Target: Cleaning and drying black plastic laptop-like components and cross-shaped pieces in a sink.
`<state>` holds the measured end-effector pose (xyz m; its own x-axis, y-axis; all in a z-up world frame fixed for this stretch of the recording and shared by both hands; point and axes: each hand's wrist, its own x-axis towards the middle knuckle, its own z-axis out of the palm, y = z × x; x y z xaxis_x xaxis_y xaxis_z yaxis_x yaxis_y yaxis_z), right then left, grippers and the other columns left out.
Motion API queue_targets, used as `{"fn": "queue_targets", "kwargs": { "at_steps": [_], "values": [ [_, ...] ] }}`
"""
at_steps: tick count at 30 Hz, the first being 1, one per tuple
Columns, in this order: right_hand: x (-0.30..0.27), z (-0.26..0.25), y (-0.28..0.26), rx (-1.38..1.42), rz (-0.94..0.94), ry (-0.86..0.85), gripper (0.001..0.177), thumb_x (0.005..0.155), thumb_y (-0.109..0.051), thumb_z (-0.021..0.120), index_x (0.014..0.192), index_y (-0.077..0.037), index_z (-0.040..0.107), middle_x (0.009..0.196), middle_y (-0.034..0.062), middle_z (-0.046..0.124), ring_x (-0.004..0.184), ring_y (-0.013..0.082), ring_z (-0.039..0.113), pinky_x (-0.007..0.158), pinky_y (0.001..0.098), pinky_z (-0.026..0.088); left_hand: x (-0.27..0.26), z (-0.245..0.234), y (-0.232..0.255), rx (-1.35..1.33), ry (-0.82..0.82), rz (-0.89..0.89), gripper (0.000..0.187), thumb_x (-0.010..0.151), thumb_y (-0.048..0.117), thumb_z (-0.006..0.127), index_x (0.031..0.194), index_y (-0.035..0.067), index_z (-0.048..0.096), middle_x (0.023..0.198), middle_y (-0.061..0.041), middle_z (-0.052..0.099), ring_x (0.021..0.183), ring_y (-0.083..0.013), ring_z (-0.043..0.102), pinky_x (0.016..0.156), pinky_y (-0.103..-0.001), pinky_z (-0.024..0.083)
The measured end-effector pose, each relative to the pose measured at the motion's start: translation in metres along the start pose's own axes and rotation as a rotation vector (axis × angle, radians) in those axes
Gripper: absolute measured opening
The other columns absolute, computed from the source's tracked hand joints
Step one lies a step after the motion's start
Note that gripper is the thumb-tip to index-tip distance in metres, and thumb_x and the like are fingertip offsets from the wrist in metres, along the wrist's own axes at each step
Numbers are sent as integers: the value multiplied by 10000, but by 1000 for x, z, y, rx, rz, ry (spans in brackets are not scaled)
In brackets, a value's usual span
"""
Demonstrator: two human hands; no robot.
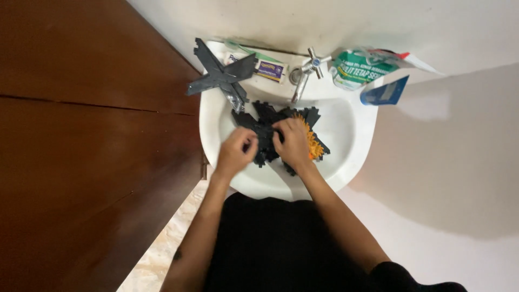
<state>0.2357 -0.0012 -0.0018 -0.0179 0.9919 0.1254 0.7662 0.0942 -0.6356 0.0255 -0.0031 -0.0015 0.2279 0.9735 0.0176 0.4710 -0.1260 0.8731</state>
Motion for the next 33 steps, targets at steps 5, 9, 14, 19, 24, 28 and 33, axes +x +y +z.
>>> {"fn": "queue_targets", "kwargs": {
  "at_steps": [5,9,14,19,24,28,33],
  "values": [
    [-23,-60,-22,-257,-27,92,554,700,-194,792,1209,-69,614,1144,229,628,1086,434,561,884,531,458,-5,38,15,304,-109,113,360,840,213,805,1142,80,663,1136,-92,628,1092,-300,583,892,-449,468],
    [-52,-61,31,-68,224,-48,571,843,-180,762,1357,-21,570,1132,246,614,999,416,594,858,503,493,7,60,21,603,-133,45,652,695,292,858,1244,22,634,1183,-180,590,1091,-377,527,885,-544,380],
    [-62,-66,56,63,467,-17,318,1001,-146,628,1299,-47,575,1114,200,660,939,335,655,837,441,527,10,66,8,653,-237,-67,582,753,253,853,1258,47,650,1170,-141,615,1090,-338,549,896,-520,390],
    [-65,-65,76,270,564,214,284,1084,-173,569,1314,-11,529,1167,207,657,1045,327,652,922,428,517,2,63,4,628,-202,-62,473,791,195,825,1213,36,683,1134,-108,652,1094,-310,569,899,-475,411],
    [-53,-83,64,-191,346,133,549,914,-161,703,1396,14,509,1399,303,473,1296,444,453,1104,504,386,2,50,41,615,-21,104,485,726,175,799,1181,36,702,1114,-121,662,1064,-323,578,841,-460,420],
    [-45,-70,85,-228,234,34,609,851,-121,699,1425,-5,532,1471,322,419,1338,471,411,1114,510,373,5,77,40,529,-40,151,432,757,191,777,1156,39,706,1117,-133,664,1073,-340,585,848,-466,446],
    [-42,-53,102,-184,362,-84,369,947,-133,645,1312,-77,640,1377,182,607,1313,390,543,1156,464,449,19,137,34,336,-240,7,345,918,251,714,1157,3,697,1142,-171,674,1093,-375,616,904,-474,516]
  ]
}}
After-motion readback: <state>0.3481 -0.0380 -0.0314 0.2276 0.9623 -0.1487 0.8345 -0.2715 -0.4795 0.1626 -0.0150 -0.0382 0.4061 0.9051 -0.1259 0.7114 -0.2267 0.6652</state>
